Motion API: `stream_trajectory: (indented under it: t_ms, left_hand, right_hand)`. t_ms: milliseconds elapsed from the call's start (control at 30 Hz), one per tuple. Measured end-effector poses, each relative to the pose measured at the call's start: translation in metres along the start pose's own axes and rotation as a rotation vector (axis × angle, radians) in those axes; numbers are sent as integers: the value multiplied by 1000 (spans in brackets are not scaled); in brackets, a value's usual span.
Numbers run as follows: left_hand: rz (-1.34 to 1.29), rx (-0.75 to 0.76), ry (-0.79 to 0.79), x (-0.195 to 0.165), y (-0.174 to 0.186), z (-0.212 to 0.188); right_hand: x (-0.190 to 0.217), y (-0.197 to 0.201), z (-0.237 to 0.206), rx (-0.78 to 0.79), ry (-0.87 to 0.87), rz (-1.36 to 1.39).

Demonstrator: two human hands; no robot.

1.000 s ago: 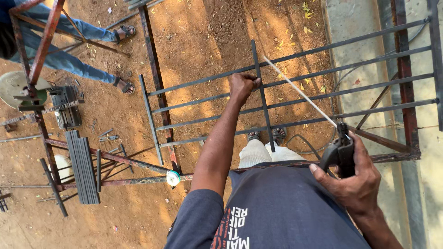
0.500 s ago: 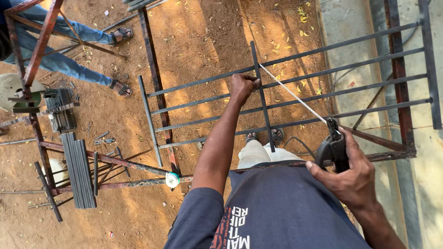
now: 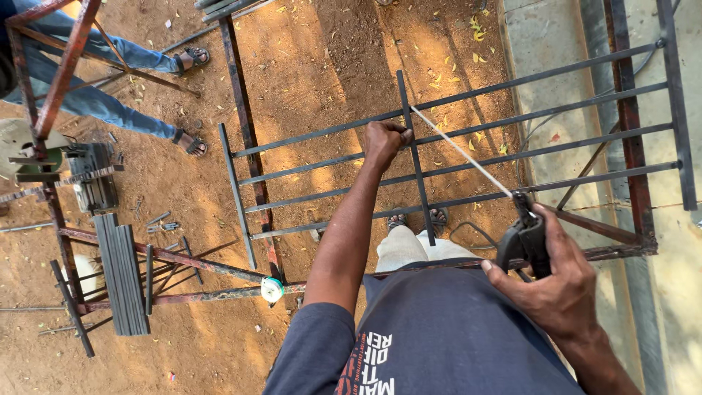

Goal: The person constructs a metal frame, using a welding torch to join metal bars together. They use a measuring tape to check distances between the bars and hold a metal rod to align the components during the welding process.

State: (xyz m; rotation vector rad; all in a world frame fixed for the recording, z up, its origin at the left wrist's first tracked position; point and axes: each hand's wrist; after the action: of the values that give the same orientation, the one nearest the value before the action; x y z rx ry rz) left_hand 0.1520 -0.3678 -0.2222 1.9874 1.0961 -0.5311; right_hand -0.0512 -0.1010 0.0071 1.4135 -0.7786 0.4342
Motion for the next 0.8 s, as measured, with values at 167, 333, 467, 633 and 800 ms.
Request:
stream_trajectory:
  t_ms: [167, 333, 467, 633, 800]
  left_hand:
    - [15, -4, 15, 3, -3, 4]
    - [10, 13, -34, 6, -3, 5]
    - [4, 20, -38, 5, -2, 5]
    - [-99, 9, -17, 0, -2, 2]
    - [-10, 9, -123, 4, 1, 1]
  right_hand:
    - [1, 3, -3, 56, -60, -60]
    - [0, 4, -3, 19, 50, -33]
    - [3, 7, -1, 65, -5, -108]
    - [10, 9, 1, 16, -10, -87]
    - [17, 12, 0, 50, -73, -176]
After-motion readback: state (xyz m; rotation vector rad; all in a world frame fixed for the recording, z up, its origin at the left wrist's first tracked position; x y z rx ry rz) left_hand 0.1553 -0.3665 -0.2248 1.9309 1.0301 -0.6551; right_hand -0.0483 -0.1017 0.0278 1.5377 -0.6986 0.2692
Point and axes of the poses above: each hand's wrist, its own z-axis towards the middle knuckle, its own y-axis out of the back of the hand, x = y × z, and after that the axes turned 7 degrees about z, right-handed
